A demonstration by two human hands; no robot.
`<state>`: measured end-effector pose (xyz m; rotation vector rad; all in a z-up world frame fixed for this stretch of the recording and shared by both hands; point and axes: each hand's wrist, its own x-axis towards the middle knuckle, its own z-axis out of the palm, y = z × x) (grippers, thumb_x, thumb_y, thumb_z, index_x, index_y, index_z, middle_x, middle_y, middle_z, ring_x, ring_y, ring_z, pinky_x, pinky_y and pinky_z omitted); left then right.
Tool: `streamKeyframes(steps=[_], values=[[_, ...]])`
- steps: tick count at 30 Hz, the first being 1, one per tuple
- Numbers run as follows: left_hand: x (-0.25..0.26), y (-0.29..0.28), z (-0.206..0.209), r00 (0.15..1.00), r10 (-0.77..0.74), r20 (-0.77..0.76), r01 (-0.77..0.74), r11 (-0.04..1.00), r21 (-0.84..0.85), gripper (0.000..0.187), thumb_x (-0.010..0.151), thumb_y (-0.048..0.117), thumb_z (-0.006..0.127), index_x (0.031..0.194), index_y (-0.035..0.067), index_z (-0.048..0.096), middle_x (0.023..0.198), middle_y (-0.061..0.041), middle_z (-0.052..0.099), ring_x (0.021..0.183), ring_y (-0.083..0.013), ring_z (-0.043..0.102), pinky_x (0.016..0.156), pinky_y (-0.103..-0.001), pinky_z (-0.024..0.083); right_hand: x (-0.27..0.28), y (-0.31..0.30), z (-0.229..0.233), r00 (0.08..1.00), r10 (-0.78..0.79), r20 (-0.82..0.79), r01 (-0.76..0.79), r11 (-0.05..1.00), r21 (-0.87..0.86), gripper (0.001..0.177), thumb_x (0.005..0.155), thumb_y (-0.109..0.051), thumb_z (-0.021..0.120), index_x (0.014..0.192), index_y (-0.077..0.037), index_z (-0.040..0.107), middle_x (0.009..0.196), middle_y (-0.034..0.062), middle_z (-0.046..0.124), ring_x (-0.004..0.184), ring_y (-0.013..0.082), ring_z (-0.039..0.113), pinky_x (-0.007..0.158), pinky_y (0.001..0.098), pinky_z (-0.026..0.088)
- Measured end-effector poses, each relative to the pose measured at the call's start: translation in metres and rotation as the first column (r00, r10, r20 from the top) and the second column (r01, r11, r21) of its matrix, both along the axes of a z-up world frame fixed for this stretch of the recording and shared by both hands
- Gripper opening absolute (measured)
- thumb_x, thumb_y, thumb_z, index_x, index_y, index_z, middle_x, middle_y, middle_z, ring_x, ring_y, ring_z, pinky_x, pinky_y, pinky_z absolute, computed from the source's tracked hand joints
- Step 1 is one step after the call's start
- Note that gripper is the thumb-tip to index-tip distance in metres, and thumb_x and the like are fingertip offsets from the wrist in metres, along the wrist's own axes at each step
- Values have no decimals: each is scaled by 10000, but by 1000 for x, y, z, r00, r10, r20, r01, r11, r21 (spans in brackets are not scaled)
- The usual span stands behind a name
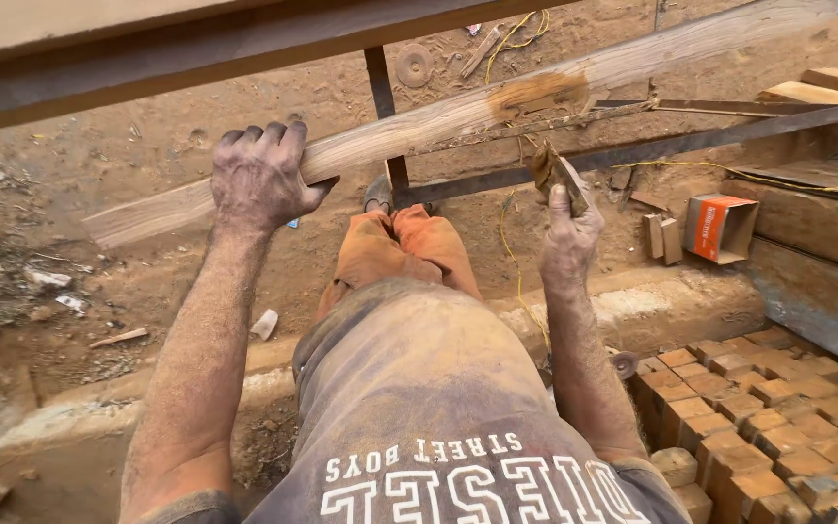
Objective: Sanding a wooden board with a sanding block.
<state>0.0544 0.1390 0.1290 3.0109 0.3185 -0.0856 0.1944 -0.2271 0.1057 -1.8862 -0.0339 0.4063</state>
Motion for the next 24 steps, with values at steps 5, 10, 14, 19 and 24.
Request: streamKeyframes(steps=[5, 10, 14, 19, 24], values=[[9, -5, 1, 996, -77, -37, 79, 995, 54, 607, 753, 614, 852, 1023, 86, 720, 860, -120, 751, 753, -265, 739, 745, -451, 569, -5, 3, -5, 995, -98, -3, 98, 981, 170, 306, 1112, -79, 571, 1401, 5, 626, 1235, 82, 719, 1124, 149, 665, 1012, 307, 533], [12, -4, 1, 997, -67, -48, 66, 997, -27, 577, 755, 535, 868, 1079, 86, 704, 911, -117, 738, 814, -286, 720, 857, -449, 560, -5, 21, -15, 972, -140, 187, 104, 976, 193, 315, 1120, -53, 562, 1428, 2, 597, 1375, 93, 648, 1240, 177, 626, 1096, 329, 514], [14, -6, 4, 987, -87, -136, 80, 995, -57, 595, 730, 522, 871, 1079, 72, 696, 891, -115, 738, 789, -269, 719, 798, -445, 547, -8, 44, -9, 939, -213, 269, 184, 975, 127, 310, 1137, -58, 549, 1440, 1, 581, 1405, 107, 642, 1292, 201, 615, 1135, 345, 491], [25, 0, 5, 987, -91, -135, 84, 995, -60, 561, 734, 493, 890, 1019, 51, 696, 802, -125, 730, 649, -248, 705, 714, -480, 531, -10, 86, -19, 868, -403, 290, 389, 915, 109, 339, 1157, -143, 527, 1466, -4, 545, 1382, 117, 636, 1278, 229, 620, 1115, 359, 507], [21, 8, 7, 988, -133, -84, 117, 978, -175, 516, 753, 424, 881, 1017, 38, 664, 853, -151, 713, 743, -295, 716, 752, -454, 558, -47, 126, -34, 855, -515, 59, 518, 853, -65, 319, 1102, -175, 557, 1373, -14, 604, 1207, 163, 643, 1072, 272, 614, 920, 413, 547]])
